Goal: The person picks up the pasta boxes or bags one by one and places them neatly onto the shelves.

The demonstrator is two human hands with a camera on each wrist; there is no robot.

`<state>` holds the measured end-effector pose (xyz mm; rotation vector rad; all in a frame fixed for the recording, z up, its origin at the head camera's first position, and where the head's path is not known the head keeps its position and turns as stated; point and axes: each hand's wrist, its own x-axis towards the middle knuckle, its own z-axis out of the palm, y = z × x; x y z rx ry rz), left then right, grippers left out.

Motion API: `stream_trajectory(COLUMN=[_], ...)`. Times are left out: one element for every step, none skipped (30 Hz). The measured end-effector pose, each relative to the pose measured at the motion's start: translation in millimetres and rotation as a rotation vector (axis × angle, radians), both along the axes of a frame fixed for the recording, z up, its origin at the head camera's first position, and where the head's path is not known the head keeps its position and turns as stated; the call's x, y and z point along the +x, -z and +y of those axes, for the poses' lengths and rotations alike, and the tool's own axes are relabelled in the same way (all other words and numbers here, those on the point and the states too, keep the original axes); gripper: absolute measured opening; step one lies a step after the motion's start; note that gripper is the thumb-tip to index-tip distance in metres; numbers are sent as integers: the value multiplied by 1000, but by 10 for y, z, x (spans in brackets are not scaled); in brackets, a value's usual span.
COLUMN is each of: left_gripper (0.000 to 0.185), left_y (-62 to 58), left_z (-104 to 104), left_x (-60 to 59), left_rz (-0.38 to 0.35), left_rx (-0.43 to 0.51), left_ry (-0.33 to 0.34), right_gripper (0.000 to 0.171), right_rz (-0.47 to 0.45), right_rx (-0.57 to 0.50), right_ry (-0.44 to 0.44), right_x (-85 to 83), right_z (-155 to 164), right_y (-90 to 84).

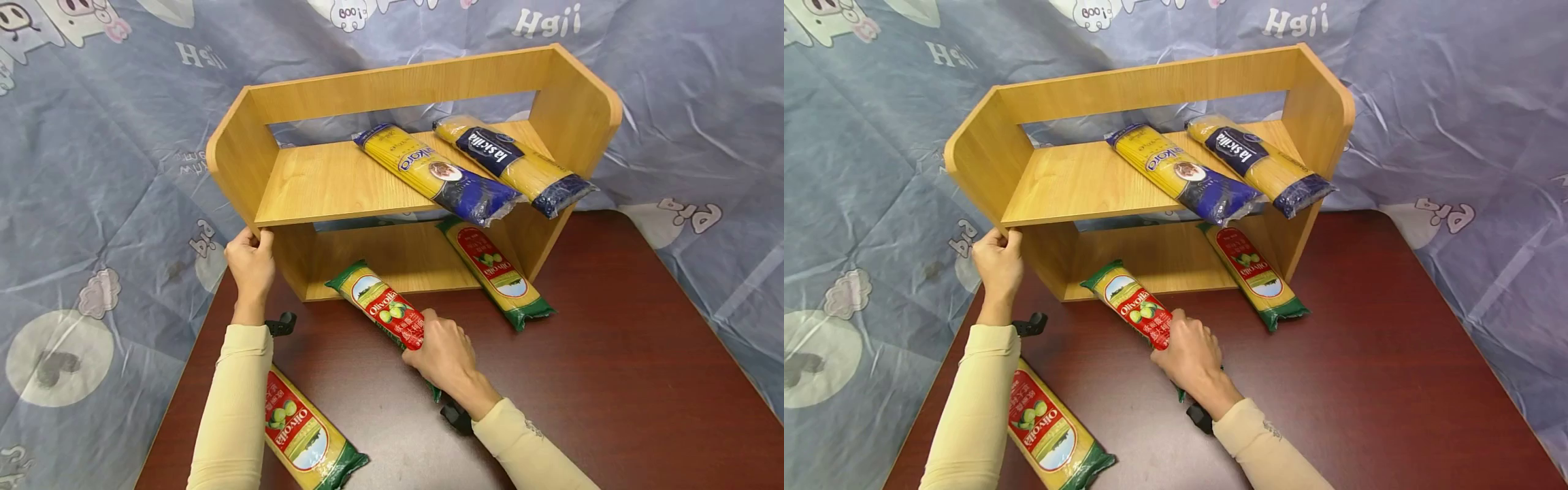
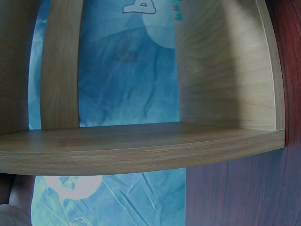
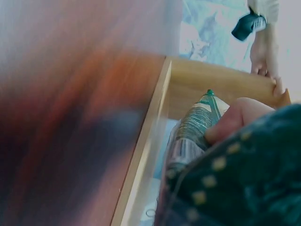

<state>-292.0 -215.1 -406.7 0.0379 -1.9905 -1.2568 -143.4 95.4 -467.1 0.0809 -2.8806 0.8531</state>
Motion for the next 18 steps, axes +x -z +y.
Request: stream_trajectory(left_gripper=[17,17,17,17,17,17,17,17,18,18,19,19,20,20,21,21,21,21], left_y=[-4,-8,-9,-10,-10,-9,-8,-5,-1,1,2,6,9,11,10,8,6,3], left_z=[3,6,7,7,7,6,6,3,1,2,4,3,3,3,4,3,1,-2], left_x=[0,-3,-5,-6,-8,-9,-10,-13,-13,-10,-6,-3,0,3,7,8,5,-2], left_rz=[2,5,6,8,10,12,15,17,18,18,18,18,17,17,17,16,18,20], left_rx=[-3,-9,-11,-14,-16,-15,-15,-15,-14,-14,-14,-15,-17,-20,-22,-24,-28,-30], left_ry=[3,7,6,5,3,1,0,0,-2,-2,-5,-5,-6,-7,-9,-11,-11,-11], right_gripper=[58,58,57,56,55,55,55,55,55,56,57,57,57,56,56,55,54,53], right_rz=[-1,-3,-5,-6,-7,-7,-6,-6,-5,-7,-12,-16,-21,-26,-29,-30,-29,-27], right_rx=[2,1,0,1,2,0,-1,-4,-8,-9,-11,-14,-16,-17,-15,-14,-15,-15], right_ry=[10,20,30,38,43,48,52,55,57,58,58,60,59,59,59,58,56,55], right_x=[-31,-60,-89,-118,-146,-172,-197,-220,-241,-261,-279,-297,-316,-335,-357,-382,-409,-436], right_z=[16,31,45,58,68,76,83,90,93,96,98,99,99,98,96,94,93,91], right_y=[-11,-22,-36,-44,-57,-67,-77,-85,-93,-95,-98,-99,-99,-100,-101,-101,-104,-110])
